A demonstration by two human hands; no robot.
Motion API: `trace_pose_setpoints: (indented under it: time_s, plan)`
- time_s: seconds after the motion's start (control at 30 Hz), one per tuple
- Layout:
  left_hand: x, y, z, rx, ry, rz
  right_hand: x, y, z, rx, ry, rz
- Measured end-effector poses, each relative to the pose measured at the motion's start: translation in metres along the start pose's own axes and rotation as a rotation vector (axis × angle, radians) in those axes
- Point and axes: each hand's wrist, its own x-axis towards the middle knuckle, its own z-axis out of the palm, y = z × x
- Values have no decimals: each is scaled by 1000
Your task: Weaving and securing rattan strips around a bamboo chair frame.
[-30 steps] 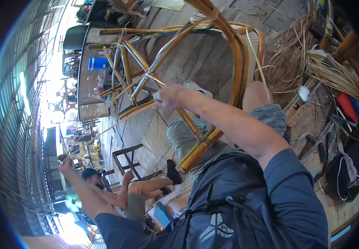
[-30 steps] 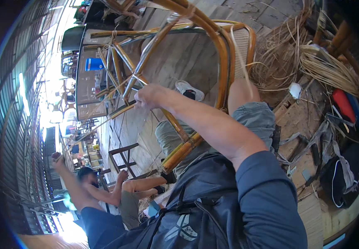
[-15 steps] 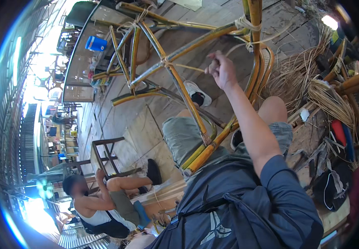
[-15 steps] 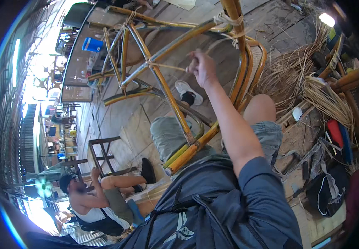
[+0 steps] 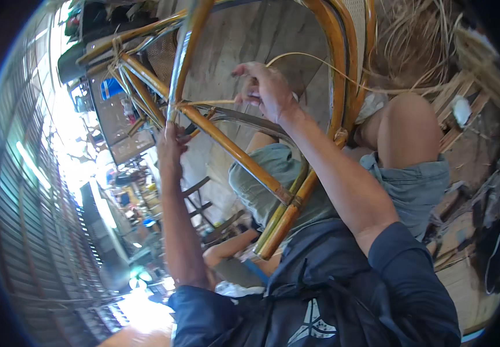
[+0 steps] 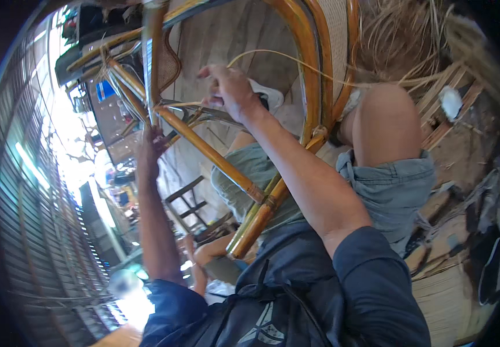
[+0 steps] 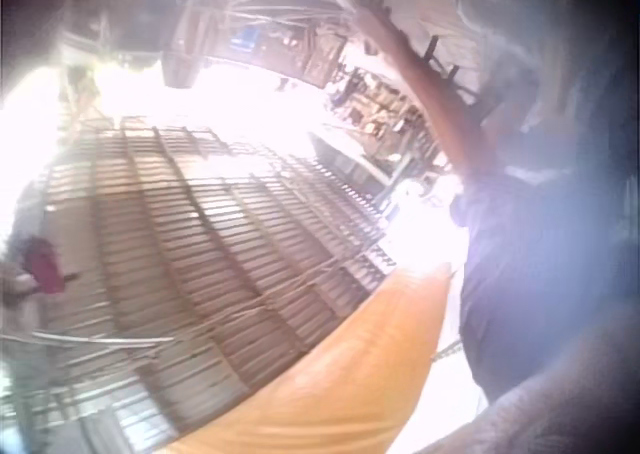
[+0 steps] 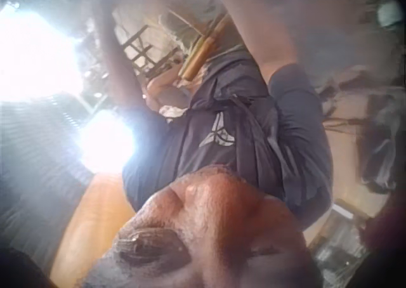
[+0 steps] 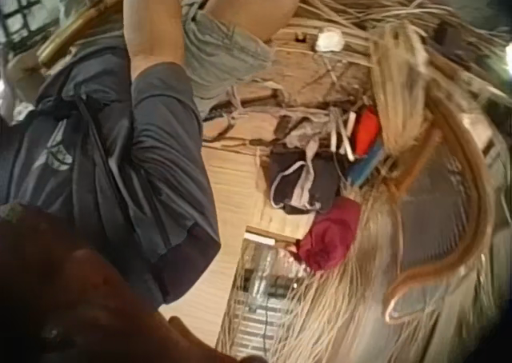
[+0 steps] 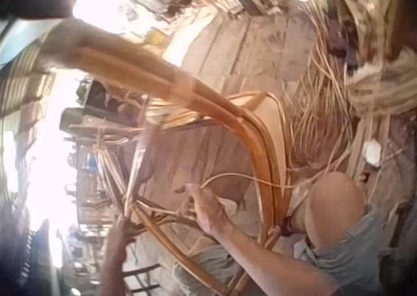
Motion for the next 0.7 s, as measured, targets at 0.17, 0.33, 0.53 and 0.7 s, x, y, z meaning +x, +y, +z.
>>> trace_pose_setpoints:
  time_s: [0.17,0.33,0.53,0.7]
  plan:
    - [-6,2,57,-673,-62,-182,-2,0,-2,-212,-181,-85]
    - [-1,25,81,-698,27,-348,14,9,-13,-533,-314,-523]
    - [-1,34,101,-629,120,-397,27,9,-28,-440,-260,-452]
    - [4,28,90,-585,71,-425,33,1,-27,61,-234,12]
